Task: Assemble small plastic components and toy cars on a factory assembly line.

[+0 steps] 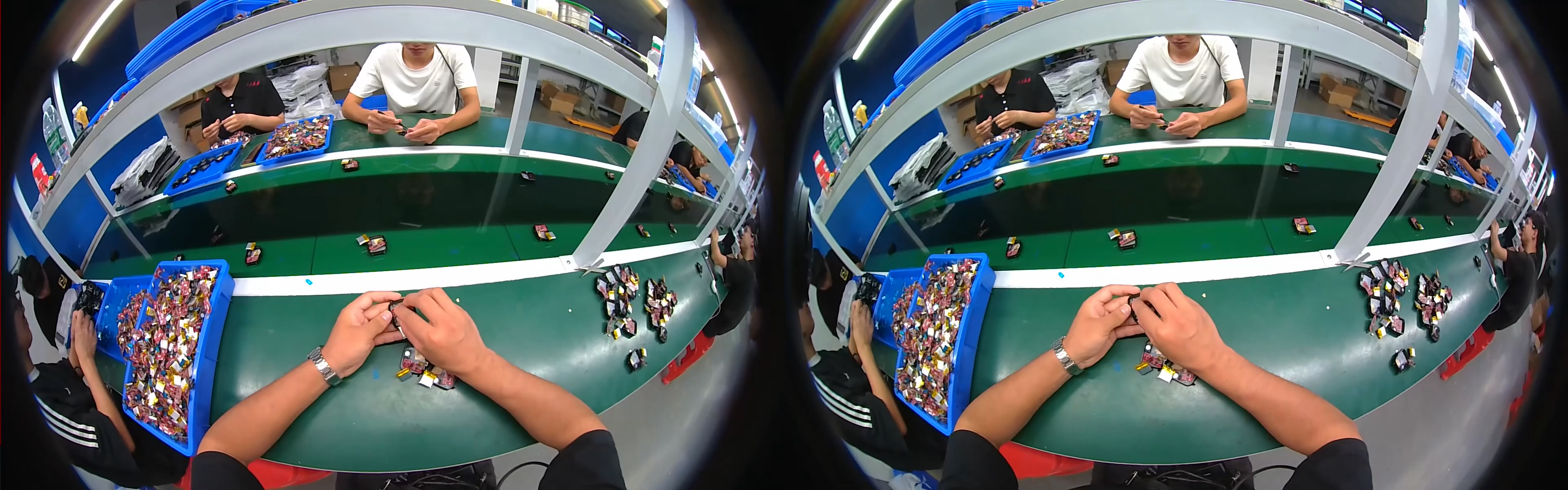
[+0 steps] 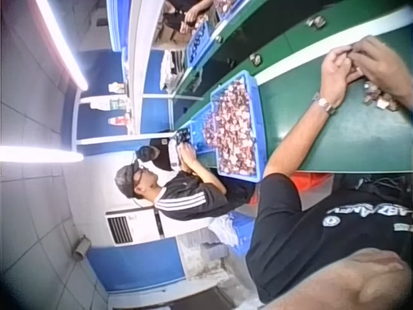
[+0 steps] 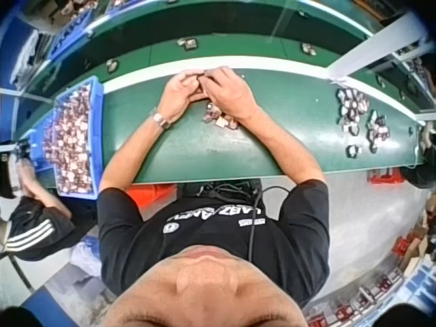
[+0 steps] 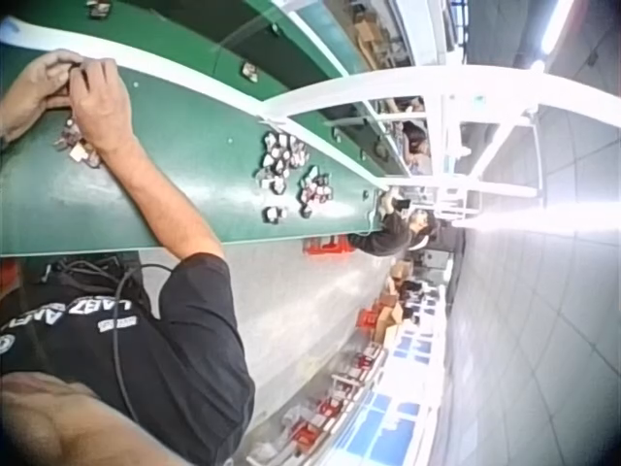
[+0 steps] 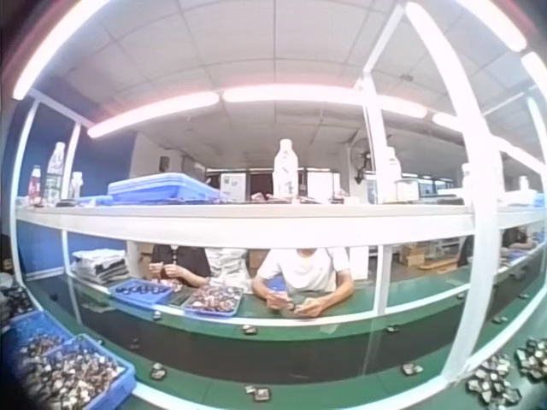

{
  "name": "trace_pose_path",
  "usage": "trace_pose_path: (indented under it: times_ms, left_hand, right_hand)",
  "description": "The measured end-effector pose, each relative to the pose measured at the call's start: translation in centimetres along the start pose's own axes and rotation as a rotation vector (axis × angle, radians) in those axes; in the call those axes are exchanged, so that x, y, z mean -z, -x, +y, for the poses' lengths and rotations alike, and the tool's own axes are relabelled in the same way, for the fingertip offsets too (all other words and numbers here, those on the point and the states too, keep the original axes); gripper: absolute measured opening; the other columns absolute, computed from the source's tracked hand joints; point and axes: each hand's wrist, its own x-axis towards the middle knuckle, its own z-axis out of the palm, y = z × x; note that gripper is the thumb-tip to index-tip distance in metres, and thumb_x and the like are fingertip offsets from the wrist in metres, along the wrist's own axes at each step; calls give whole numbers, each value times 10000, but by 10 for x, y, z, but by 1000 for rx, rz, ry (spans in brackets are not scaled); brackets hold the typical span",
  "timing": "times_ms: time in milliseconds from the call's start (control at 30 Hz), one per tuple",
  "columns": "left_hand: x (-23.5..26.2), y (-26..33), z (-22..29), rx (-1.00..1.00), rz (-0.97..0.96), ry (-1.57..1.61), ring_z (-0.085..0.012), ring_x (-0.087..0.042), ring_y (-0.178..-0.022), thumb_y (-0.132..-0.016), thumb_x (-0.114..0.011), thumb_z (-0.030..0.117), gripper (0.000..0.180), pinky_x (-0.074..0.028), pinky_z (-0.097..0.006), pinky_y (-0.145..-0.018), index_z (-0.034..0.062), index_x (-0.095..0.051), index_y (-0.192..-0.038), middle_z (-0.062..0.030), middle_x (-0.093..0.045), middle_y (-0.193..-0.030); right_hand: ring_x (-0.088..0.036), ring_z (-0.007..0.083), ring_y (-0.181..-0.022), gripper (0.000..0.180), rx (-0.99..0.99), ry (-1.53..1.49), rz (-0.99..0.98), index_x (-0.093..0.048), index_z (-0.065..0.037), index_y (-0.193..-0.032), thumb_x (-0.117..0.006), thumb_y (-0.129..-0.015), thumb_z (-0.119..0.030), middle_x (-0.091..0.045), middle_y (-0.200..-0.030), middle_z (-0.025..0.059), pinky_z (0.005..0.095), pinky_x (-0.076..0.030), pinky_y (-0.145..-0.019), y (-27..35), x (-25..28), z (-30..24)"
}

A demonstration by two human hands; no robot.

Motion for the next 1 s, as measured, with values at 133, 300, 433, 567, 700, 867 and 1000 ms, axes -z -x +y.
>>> trace_pose_path:
  times_ms: [133, 300, 433, 567, 700, 867, 1000]
  left_hand:
    - [-1, 0, -1, 2, 0, -6, -170, -649, -1096, -1040, -471, 49, 286, -570, -332, -951, 1, -476, -1322, -114, -632, -1249]
    - [0, -2, -4, -20, -7, -22, -168, -642, -1109, -1038, -471, 43, 289, -567, -341, -965, 6, -470, -1325, -115, -626, -1261]
    - [4, -3, -1, -33, 19, 22, -195, -610, -1173, -1035, -480, 54, 350, -548, -371, -992, 22, -426, -1380, -137, -574, -1345]
    - [1, -6, 3, -113, 17, 191, -290, -562, -1273, -1016, -538, 101, 499, -485, -461, -1063, 70, -349, -1477, -173, -444, -1502]
    - [12, -10, 3, -164, 105, 101, -320, -548, -1291, -1007, -536, 85, 497, -475, -488, -1075, 60, -356, -1470, -195, -425, -1513]
    - [13, -12, -1, -199, 124, 30, -290, -611, -1202, -1003, -529, 60, 313, -546, -436, -986, 3, -483, -1307, -194, -580, -1337]
    - [17, -13, -4, -180, 173, -24, -244, -670, -1063, -1002, -535, 67, 254, -589, -388, -887, -4, -520, -1245, -181, -640, -1217]
  right_hand:
    - [-613, 214, -893, 180, -36, -11, 25, -705, -42, -929, -735, -752, -29, -626, -950, 50, 322, -546, -705, 0, -3, -2]
    - [-616, 235, -929, 205, -41, -14, 40, -708, -45, -962, -741, -759, -46, -631, -978, 64, 347, -545, -745, -1, -7, 0]
    - [-615, 263, -968, 241, -175, -132, 18, -703, -43, -993, -753, -759, -76, -635, -1019, 81, 362, -543, -792, -9, 0, -9]
    - [-610, 308, -1012, 280, -217, -133, -17, -699, -36, -1018, -749, -746, -81, -636, -1102, 121, 397, -530, -861, -16, -22, 26]
    - [-617, 345, -1007, 218, -418, -8, 47, -713, -27, -946, -726, -734, -80, -651, -1083, 143, 427, -516, -900, -35, -50, 108]
    - [-603, 349, -1020, 265, -595, 64, -151, -704, -22, -983, -749, -756, -151, -644, -1057, 148, 438, -508, -901, -42, -54, 148]
    - [-550, 364, -1024, 478, -505, 197, -97, -621, 31, -1045, -813, -775, -313, -581, -1069, 189, 445, -484, -885, -58, -76, 95]
